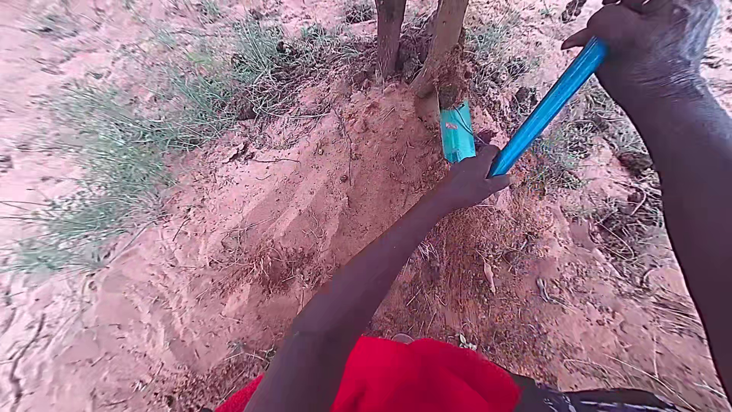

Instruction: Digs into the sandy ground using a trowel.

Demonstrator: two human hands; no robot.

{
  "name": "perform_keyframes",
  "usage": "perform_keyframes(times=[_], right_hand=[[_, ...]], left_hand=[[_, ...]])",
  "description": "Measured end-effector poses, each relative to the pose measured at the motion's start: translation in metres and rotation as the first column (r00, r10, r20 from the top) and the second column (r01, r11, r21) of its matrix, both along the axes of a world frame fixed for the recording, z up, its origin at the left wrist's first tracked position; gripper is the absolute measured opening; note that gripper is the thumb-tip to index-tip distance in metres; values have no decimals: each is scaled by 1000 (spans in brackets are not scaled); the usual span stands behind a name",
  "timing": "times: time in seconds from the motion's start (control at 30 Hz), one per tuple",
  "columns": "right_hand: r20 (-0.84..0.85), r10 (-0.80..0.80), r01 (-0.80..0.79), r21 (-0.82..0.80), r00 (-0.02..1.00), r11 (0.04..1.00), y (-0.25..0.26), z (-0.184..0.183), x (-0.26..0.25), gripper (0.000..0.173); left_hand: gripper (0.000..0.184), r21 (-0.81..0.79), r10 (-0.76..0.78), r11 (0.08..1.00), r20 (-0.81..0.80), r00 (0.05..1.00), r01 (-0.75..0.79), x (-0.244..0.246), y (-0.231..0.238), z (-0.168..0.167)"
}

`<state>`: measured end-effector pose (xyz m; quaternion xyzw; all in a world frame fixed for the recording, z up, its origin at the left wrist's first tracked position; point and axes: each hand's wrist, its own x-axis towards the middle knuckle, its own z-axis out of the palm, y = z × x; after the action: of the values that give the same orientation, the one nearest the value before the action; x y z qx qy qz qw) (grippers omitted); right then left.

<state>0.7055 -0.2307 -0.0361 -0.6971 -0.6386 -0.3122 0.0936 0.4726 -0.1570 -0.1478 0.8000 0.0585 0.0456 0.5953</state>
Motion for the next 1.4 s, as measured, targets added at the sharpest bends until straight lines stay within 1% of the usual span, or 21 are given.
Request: perform_keyframes(times=[0.13, 0.27, 0.33, 0.37, 0.43, 0.47, 0.53, 0.6, 0.63, 0.7, 0.73, 0.77, 0.8, 0.87, 0.93, 1.0, 1.07, 1.13, 1.27, 1.33, 1.4], right_hand=[[-70, 3, -19, -233, 998, 972, -38, -49, -13, 18], [-46, -128, 90, -484, 991, 870, -108, -77, -62, 6], [-18, -266, 174, -713, 964, 679, -137, -87, -93, 14], [-50, -331, 143, -835, 942, 532, -146, -92, -114, 13], [-308, -476, -170, -935, 824, 310, -153, -102, -163, 18], [-440, -563, -345, -898, 700, 274, -151, -108, -187, 26], [-601, -702, -577, -749, 384, 325, -147, -120, -219, 37], [-643, -763, -604, -637, 73, 479, -145, -133, -233, 33], [-655, -752, -529, -614, -73, 586, -146, -136, -236, 30], [-724, -577, -220, -535, -378, 816, -151, -141, -238, 29], [-765, -411, -19, -463, -496, 886, -154, -142, -238, 31], [-805, -224, 170, -370, -550, 913, -158, -143, -235, 36], [-832, -44, 340, -273, -553, 900, -163, -143, -231, 39], [-833, 252, 624, -135, -492, 770, -170, -140, -227, 27], [-780, 493, 829, -58, -386, 557, -169, -142, -219, 14], [-685, 667, 926, -28, -292, 377, -171, -150, -203, 14], [-640, 735, 965, -34, -221, 261, -177, -163, -189, 17], [-624, 756, 976, -52, -196, 210, -183, -170, -182, 20], [-517, 825, 973, -151, -229, 176, -208, -185, -202, 29], [-467, 856, 972, -174, -221, 156, -223, -191, -209, 31], [-460, 865, 978, -152, -199, 144, -235, -186, -207, 33]], left_hand=[[39, -309, -222, 929, -33, 974, 201, -33, -33, -24], [42, -495, -320, 840, -121, 940, 222, -80, -87, -41], [36, -503, -348, 842, -226, 910, 197, -100, -90, -44], [32, -505, -370, 841, -274, 888, 194, -109, -86, -44], [24, -459, -465, 841, -338, 818, 288, -121, -76, -40], [23, -395, -522, 837, -370, 769, 378, -122, -72, -35], [23, -229, -595, 801, -419, 687, 553, -115, -64, -24], [28, 30, -539, 790, -443, 716, 613, -107, -53, -13], [31, 193, -436, 814, -418, 797, 547, -105, -45, -5], [32, 433, -106, 889, -124, 987, 150, -109, -34, 1], [36, 459, 33, 887, 44, 998, -50, -110, -27, 3], [39, 434, 134, 881, 147, 980, -186, -112, -21, 6], [39, 382, 206, 885, 191, 960, -266, -117, -20, 7], [42, 275, 248, 922, 120, 961, -272, -134, -37, -1], [60, 193, 128, 976, -130, 983, -102, -145, -68, -15], [82, 167, -53, 978, -376, 925, 124, -144, -102, -33], [88, 362, -20, 913, -415, 910, 185, -135, -129, -56], [78, 524, 58, 817, -488, 871, 239, -111, -128, -69], [51, 569, 5, 701, -606, 795, 429, -95, -109, -91], [64, 539, -33, 695, -638, 770, 476, -99, -104, -91], [73, 499, -21, 742, -651, 759, 448, -108, -97, -88]])
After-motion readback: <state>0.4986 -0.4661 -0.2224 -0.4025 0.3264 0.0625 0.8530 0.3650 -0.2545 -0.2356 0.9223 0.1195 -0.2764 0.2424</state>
